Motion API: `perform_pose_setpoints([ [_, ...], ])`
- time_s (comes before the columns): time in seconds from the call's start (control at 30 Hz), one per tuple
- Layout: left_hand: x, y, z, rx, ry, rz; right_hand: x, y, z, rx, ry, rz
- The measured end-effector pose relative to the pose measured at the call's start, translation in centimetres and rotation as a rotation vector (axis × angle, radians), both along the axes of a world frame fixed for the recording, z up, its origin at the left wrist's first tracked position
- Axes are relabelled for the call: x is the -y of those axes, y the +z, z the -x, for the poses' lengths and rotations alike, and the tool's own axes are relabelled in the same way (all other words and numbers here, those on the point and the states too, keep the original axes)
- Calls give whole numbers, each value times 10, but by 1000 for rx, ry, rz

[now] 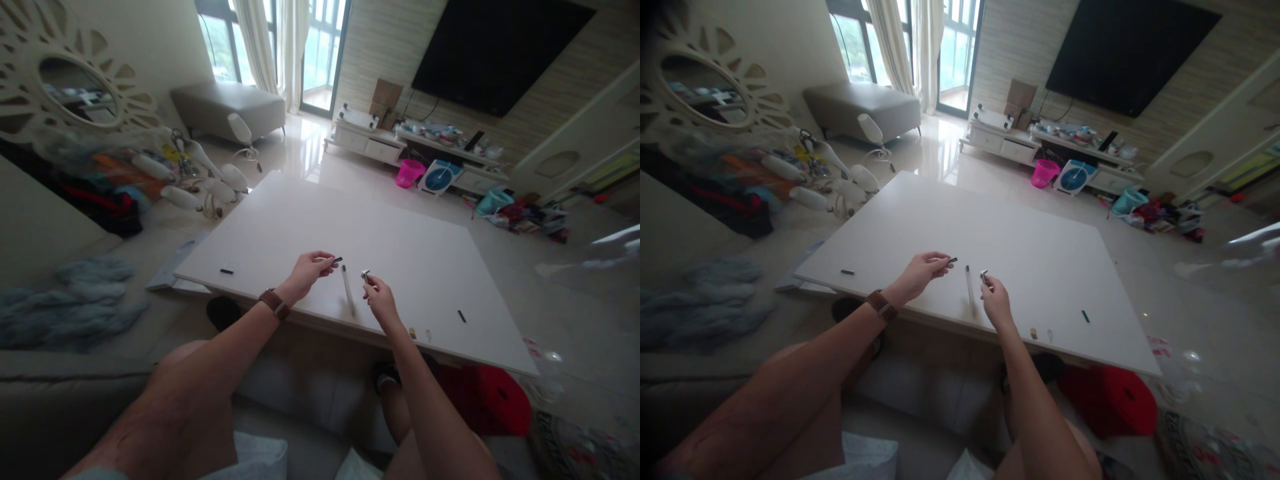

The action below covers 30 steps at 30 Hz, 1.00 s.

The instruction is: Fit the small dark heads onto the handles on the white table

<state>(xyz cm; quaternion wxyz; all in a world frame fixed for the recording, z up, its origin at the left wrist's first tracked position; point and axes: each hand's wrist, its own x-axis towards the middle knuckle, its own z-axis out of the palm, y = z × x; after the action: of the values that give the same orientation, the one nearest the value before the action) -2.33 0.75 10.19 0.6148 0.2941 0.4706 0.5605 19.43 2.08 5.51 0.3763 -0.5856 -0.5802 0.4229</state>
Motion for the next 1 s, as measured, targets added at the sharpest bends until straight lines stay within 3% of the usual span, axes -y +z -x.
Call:
perform_pose_setpoints([
  [0.13, 0, 6, 4, 10, 8, -33, -2, -27, -32, 355, 17, -143],
  [0.3, -1, 16, 9, 175, 64, -8, 7, -42, -36, 451, -7, -99],
  [0.43, 0, 21, 8, 318, 82, 27, 4, -45, 2, 465, 9, -93],
  [0.73, 9, 30, 9, 395, 98, 114, -3, -62, 138, 515, 105, -115],
  [0.87, 8, 38, 14, 431, 116, 130, -2, -64, 167, 519, 120, -105],
  [1.0, 3, 44, 21, 429, 124, 109, -5, -64, 172, 537, 121, -120],
])
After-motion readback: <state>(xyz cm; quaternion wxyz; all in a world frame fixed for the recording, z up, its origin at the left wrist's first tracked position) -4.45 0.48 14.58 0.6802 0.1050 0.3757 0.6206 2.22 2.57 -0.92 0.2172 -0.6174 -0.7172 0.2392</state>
